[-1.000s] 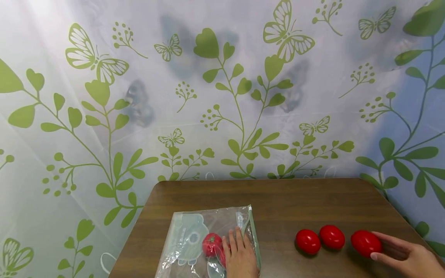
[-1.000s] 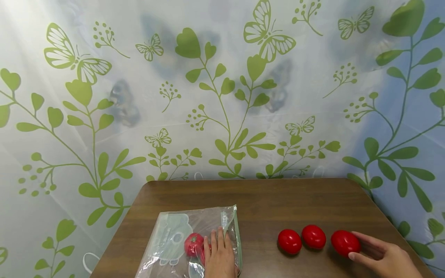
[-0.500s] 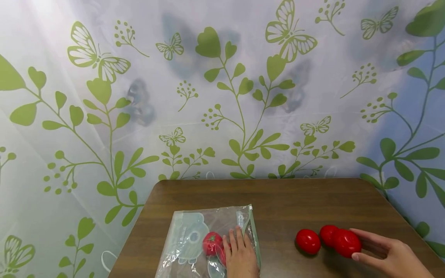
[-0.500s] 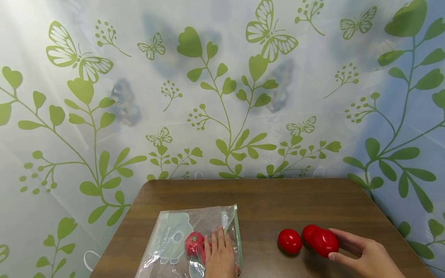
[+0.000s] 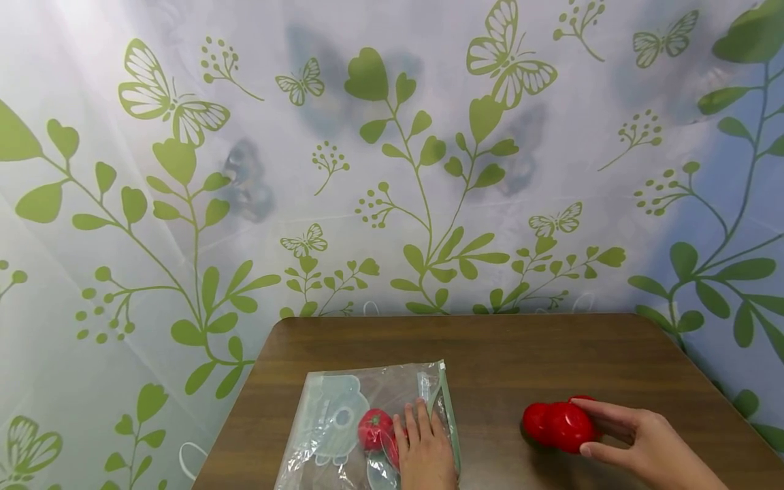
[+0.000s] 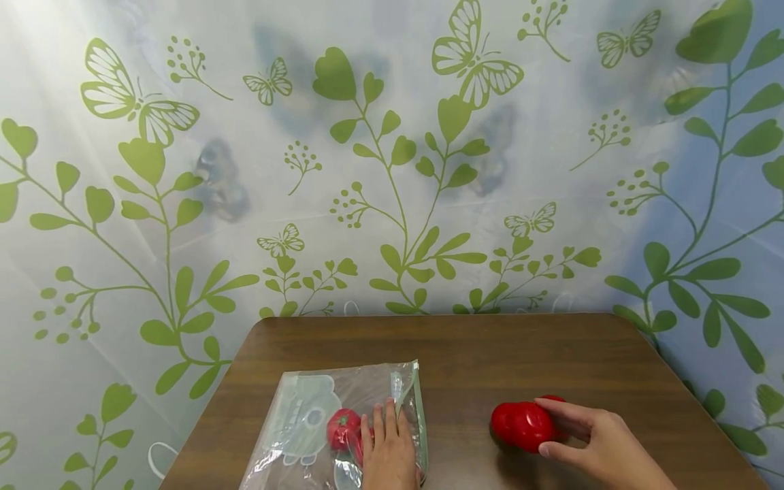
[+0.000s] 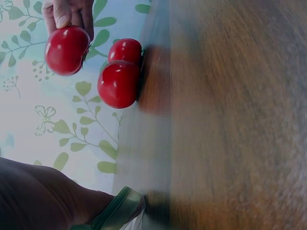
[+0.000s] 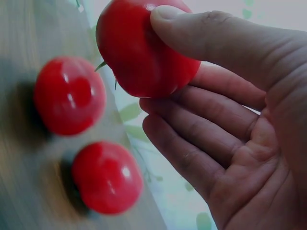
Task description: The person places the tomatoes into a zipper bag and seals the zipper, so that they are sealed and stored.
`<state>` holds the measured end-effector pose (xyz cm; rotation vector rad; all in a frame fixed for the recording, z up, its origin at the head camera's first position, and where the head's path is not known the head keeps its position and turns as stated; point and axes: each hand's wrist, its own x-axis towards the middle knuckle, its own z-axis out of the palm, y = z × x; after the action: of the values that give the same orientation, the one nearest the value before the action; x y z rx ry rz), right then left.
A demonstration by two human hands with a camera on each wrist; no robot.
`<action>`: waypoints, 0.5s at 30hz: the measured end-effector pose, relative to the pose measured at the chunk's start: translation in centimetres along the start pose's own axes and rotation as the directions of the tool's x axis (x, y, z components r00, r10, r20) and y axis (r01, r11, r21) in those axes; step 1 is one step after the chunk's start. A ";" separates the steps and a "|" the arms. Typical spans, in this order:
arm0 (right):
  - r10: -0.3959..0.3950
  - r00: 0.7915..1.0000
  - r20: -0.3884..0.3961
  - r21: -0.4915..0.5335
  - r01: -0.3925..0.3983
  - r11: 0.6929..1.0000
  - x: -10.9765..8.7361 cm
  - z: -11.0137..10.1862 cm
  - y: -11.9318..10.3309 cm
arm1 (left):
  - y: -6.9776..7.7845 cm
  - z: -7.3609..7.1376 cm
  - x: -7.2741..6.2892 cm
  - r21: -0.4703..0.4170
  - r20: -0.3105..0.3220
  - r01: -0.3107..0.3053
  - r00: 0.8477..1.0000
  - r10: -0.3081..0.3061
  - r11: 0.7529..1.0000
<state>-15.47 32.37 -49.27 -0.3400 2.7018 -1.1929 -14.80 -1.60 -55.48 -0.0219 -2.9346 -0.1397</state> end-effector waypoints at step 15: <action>-0.163 0.981 0.107 0.165 0.144 0.976 1.9 2.8 -2.0 | 0.7 -0.1 -0.5 -0.022 0.026 0.020 0.999 -0.020 1.000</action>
<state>-16.27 28.54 -49.74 -0.5875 2.4983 -1.3692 -14.24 -0.92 -55.41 0.0022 -2.9593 -0.1764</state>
